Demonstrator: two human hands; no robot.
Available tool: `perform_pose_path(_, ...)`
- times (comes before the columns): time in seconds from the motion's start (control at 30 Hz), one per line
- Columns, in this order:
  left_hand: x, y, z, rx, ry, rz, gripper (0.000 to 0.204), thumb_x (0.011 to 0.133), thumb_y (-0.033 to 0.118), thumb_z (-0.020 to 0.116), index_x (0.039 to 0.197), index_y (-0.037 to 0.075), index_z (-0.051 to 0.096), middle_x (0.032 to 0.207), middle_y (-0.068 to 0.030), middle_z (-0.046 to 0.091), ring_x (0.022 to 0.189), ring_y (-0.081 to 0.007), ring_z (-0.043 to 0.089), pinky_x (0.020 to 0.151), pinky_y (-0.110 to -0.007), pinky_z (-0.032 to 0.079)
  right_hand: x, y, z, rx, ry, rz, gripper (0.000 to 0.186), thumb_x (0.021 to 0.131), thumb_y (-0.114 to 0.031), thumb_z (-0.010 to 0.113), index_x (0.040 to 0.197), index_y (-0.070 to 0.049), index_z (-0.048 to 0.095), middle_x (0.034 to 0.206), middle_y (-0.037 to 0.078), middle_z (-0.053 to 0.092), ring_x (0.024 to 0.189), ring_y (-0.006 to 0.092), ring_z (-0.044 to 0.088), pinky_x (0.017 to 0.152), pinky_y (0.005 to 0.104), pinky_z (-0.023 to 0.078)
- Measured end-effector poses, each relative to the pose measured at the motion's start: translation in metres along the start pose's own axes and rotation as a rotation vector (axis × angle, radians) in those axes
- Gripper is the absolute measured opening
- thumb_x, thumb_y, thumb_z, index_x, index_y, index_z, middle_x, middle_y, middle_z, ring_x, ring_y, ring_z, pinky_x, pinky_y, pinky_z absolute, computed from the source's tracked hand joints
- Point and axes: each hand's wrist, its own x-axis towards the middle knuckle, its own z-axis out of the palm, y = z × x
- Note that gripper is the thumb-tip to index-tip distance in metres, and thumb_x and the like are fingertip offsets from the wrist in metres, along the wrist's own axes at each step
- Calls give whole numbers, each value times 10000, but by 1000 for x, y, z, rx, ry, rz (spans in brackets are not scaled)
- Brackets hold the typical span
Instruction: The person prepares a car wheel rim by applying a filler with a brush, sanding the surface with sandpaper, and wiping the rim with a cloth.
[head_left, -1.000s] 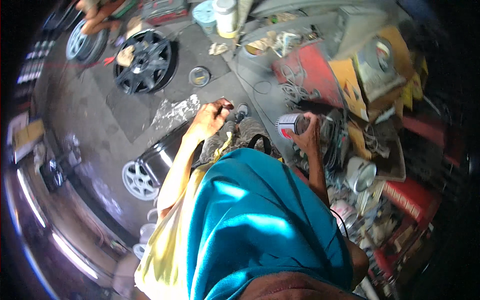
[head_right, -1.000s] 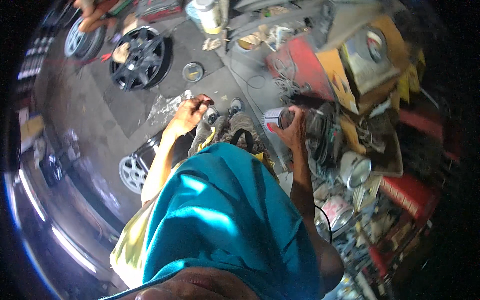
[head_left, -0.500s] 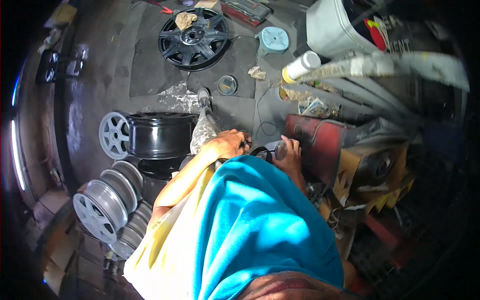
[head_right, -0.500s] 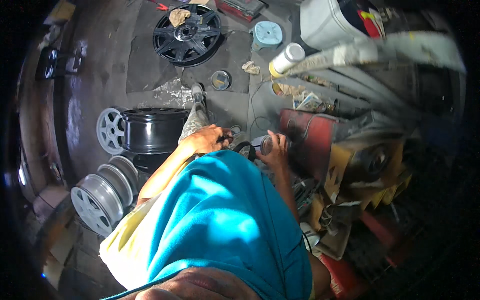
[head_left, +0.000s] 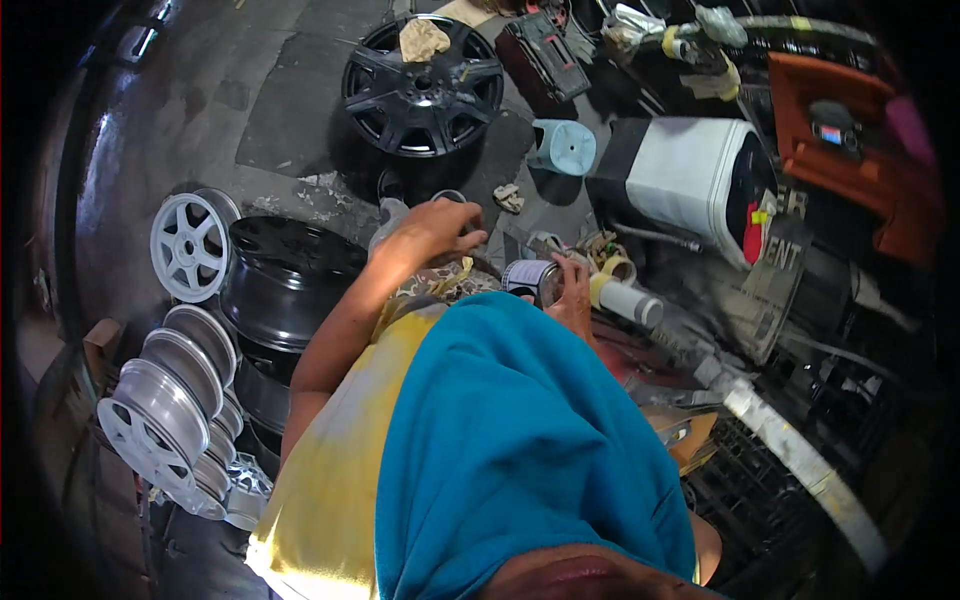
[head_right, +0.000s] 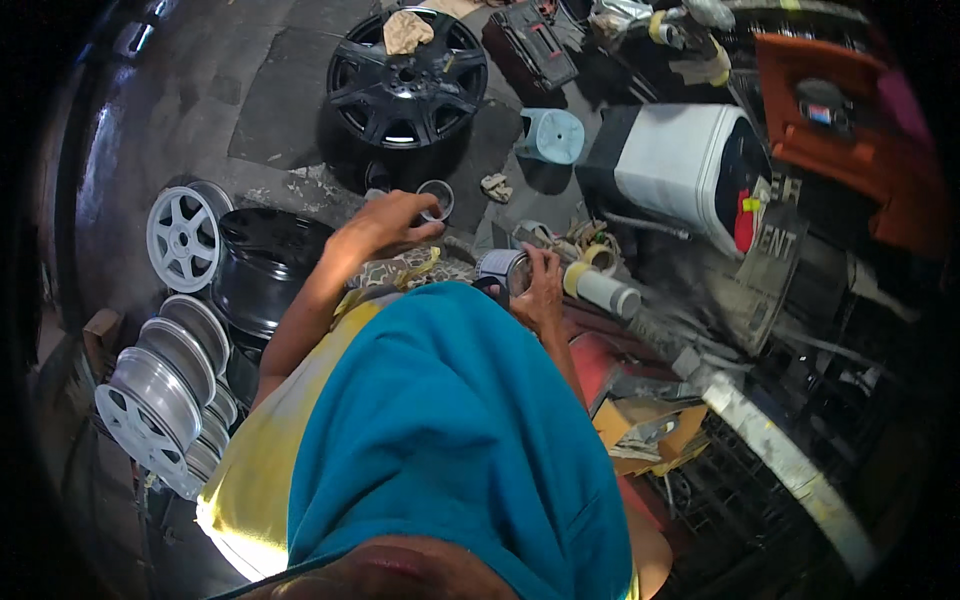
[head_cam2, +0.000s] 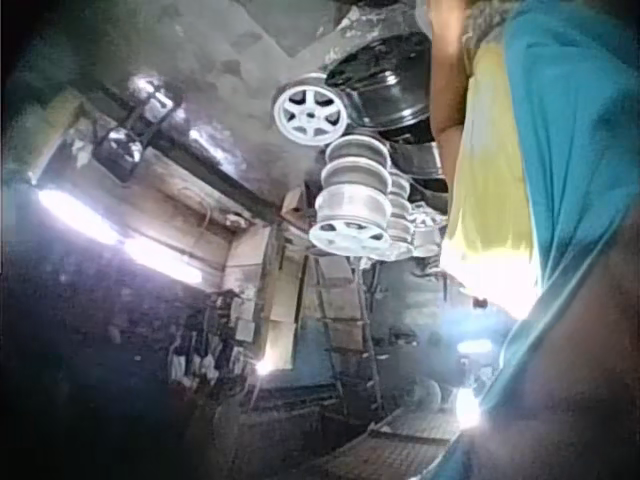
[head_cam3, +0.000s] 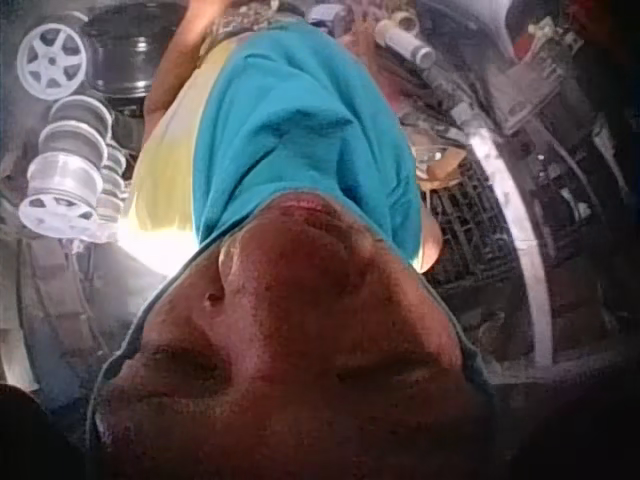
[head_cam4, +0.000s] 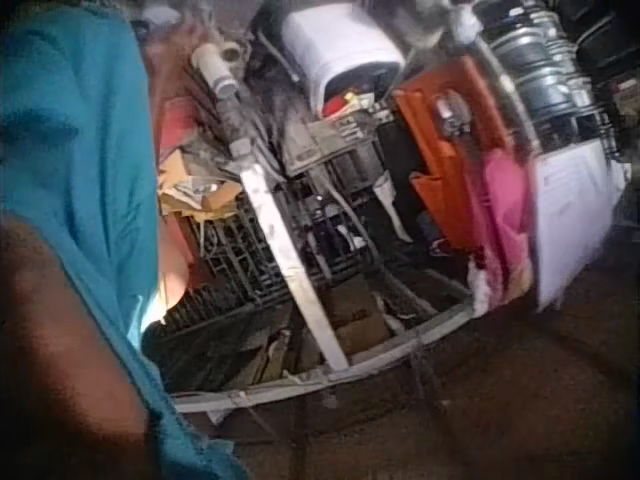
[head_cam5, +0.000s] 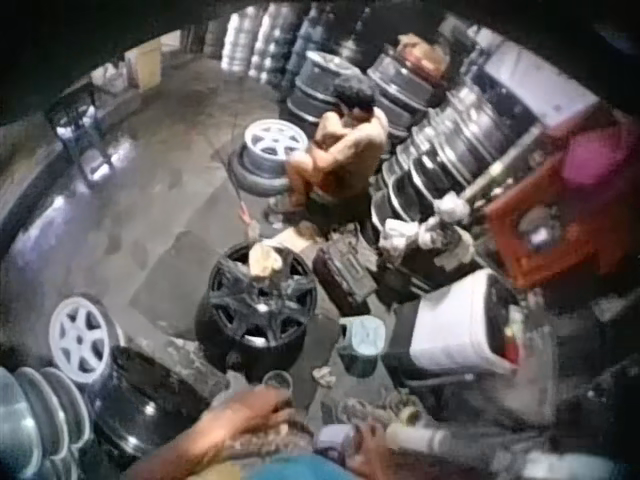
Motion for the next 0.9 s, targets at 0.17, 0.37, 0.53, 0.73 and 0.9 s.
perform_pose_path(0.17, -6, -23, -84, 18, 101, -135, 334, 950, 336, 688, 1131, 56, 684, 977, -206, 734, 936, -418, 696, 823, -492, 540, 113, -2, -23, -43, 138, -2, 918, 654, -435, 925, 1398, -93, 509, 1228, 207, 507, 1145, 401, 538, 973, 503, 462)
perform_pose_path(0.37, 3, -30, -121, 11, 136, -316, 365, 959, 352, 673, 1153, 43, 676, 1060, -219, 724, 1028, -414, 676, 883, -498, 521, 246, 25, -54, -88, 259, 28, 949, 678, -487, 912, 1419, -72, 489, 1249, 210, 500, 1168, 375, 522, 996, 478, 455)
perform_pose_path(0.53, 48, -17, -141, -22, 273, -411, 329, 948, 322, 677, 1130, 47, 688, 1077, -210, 730, 1044, -419, 671, 906, -496, 517, 344, 69, -71, -118, 276, 137, 962, 673, -481, 910, 1435, -76, 485, 1283, 220, 498, 1204, 390, 531, 1042, 488, 457)
perform_pose_path(0.73, 105, -19, -130, -129, 478, -605, 272, 958, 290, 691, 1126, 76, 693, 1053, -201, 722, 950, -376, 689, 861, -457, 519, 474, 125, -87, -172, 74, 7, 986, 646, -513, 910, 1440, -103, 494, 1280, 227, 499, 1181, 412, 552, 1014, 499, 473)
perform_pose_path(0.9, 194, 46, -103, -41, 608, -738, 291, 964, 315, 694, 1138, 82, 689, 1015, -178, 732, 859, -334, 699, 794, -426, 523, 583, 195, -94, -135, -65, 1, 976, 642, -504, 907, 1423, -126, 461, 1290, 271, 469, 1189, 470, 541, 1027, 529, 464)
